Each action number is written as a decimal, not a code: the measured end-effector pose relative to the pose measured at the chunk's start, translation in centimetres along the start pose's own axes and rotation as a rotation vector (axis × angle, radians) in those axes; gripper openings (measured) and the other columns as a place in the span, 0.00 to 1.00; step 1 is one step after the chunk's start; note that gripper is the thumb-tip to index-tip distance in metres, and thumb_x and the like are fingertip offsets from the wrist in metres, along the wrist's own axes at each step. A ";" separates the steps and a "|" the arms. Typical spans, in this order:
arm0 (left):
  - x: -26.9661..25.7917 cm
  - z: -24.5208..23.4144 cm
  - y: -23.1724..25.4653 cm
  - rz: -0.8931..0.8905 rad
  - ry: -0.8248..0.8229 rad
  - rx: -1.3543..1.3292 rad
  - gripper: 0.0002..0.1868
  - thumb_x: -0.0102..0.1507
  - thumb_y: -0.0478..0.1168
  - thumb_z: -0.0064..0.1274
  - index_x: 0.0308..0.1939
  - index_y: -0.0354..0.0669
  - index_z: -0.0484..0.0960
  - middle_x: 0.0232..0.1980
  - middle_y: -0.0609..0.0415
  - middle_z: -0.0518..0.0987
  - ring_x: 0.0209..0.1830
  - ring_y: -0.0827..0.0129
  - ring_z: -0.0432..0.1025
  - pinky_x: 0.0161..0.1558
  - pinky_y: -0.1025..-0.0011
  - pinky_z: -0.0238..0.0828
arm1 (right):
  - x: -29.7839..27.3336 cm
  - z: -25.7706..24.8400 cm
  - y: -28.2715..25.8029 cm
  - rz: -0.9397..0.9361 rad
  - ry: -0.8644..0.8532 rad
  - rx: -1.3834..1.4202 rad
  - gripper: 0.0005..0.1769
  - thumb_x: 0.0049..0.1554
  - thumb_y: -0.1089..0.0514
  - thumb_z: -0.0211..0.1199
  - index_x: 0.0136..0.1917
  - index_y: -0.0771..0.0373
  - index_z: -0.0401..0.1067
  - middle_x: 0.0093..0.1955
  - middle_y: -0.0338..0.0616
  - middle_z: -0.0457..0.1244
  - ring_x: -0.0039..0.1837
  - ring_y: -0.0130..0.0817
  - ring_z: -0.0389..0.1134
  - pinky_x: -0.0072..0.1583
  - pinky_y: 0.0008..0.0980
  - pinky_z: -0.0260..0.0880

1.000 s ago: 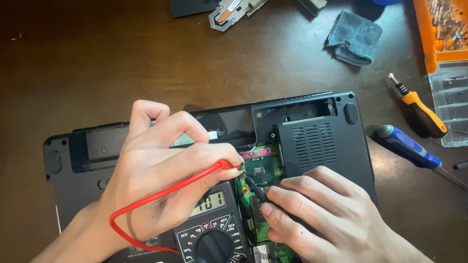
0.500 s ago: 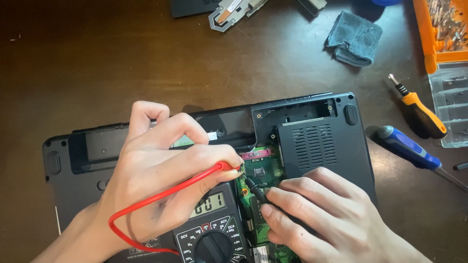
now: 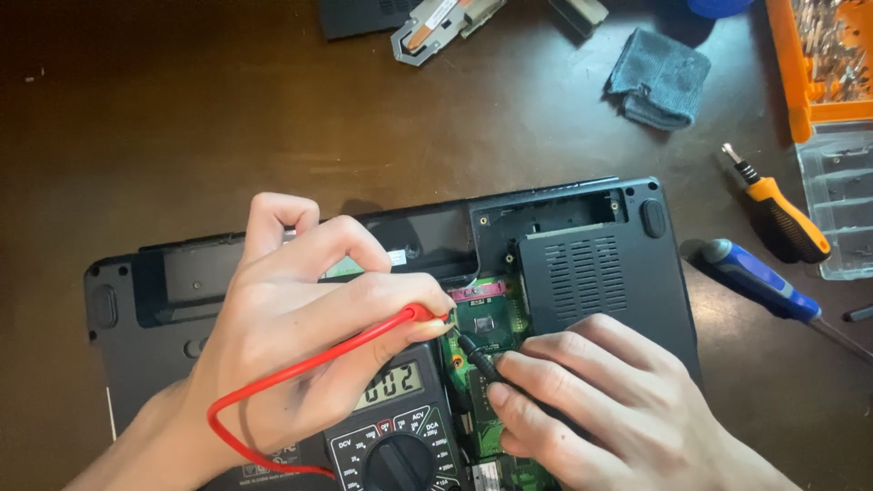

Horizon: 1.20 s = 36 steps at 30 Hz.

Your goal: The person uses a multimeter to test points on a laptop motherboard. They hold the red and black probes and touch them to various components on the green circuit board while the multimeter display shows changing readings.

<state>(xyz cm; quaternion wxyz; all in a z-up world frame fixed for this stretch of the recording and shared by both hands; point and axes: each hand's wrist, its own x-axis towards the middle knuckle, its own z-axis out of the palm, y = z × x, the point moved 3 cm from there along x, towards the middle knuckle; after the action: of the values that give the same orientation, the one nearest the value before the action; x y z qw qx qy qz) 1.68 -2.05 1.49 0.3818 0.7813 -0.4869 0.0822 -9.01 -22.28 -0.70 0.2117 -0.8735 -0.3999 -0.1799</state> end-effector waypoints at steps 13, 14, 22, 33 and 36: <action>1.4 -1.5 1.1 -0.093 0.077 -0.110 0.04 0.66 0.41 0.52 0.42 0.51 0.83 0.38 0.71 0.82 0.33 0.75 0.71 0.51 0.68 0.55 | -0.5 -2.1 -0.4 -0.057 0.061 -0.081 0.02 0.63 0.57 0.64 0.46 0.53 0.76 0.52 0.39 0.70 0.45 0.31 0.73 0.48 0.30 0.73; 1.4 -1.7 1.1 -0.149 0.111 -0.135 0.06 0.66 0.42 0.53 0.41 0.52 0.85 0.37 0.69 0.83 0.33 0.76 0.72 0.49 0.69 0.56 | -0.9 -2.4 -0.6 0.019 0.055 -0.013 0.03 0.62 0.55 0.65 0.46 0.54 0.77 0.49 0.39 0.71 0.45 0.29 0.74 0.49 0.29 0.75; 1.6 -2.3 1.6 -0.275 0.082 -0.299 0.05 0.65 0.43 0.54 0.38 0.49 0.82 0.38 0.68 0.88 0.33 0.77 0.72 0.45 0.77 0.64 | -2.3 -2.7 -1.8 0.339 0.128 -0.173 0.15 0.56 0.51 0.63 0.29 0.55 0.73 0.28 0.27 0.66 0.31 0.18 0.68 0.47 0.24 0.71; 4.1 0.1 0.6 -0.361 -0.056 -0.532 0.02 0.64 0.39 0.59 0.37 0.45 0.84 0.38 0.57 0.80 0.29 0.76 0.78 0.42 0.81 0.82 | -0.6 -2.3 -1.1 -0.090 0.150 -0.271 0.13 0.62 0.51 0.54 0.41 0.60 0.70 0.35 0.38 0.64 0.30 0.30 0.60 0.36 0.28 0.64; 4.2 0.8 0.6 -0.369 -0.026 -0.525 0.03 0.63 0.38 0.59 0.37 0.43 0.83 0.39 0.57 0.81 0.31 0.75 0.83 0.43 0.81 0.84 | -0.8 -2.5 -1.1 -0.087 0.131 -0.275 0.11 0.62 0.52 0.59 0.41 0.60 0.70 0.36 0.39 0.64 0.31 0.29 0.60 0.35 0.29 0.60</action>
<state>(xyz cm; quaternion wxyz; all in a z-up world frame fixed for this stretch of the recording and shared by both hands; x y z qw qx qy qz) 3.11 -5.62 3.35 0.5727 0.7321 -0.3464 -0.1269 -10.65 -23.40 1.25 0.1078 -0.8625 -0.3944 -0.2982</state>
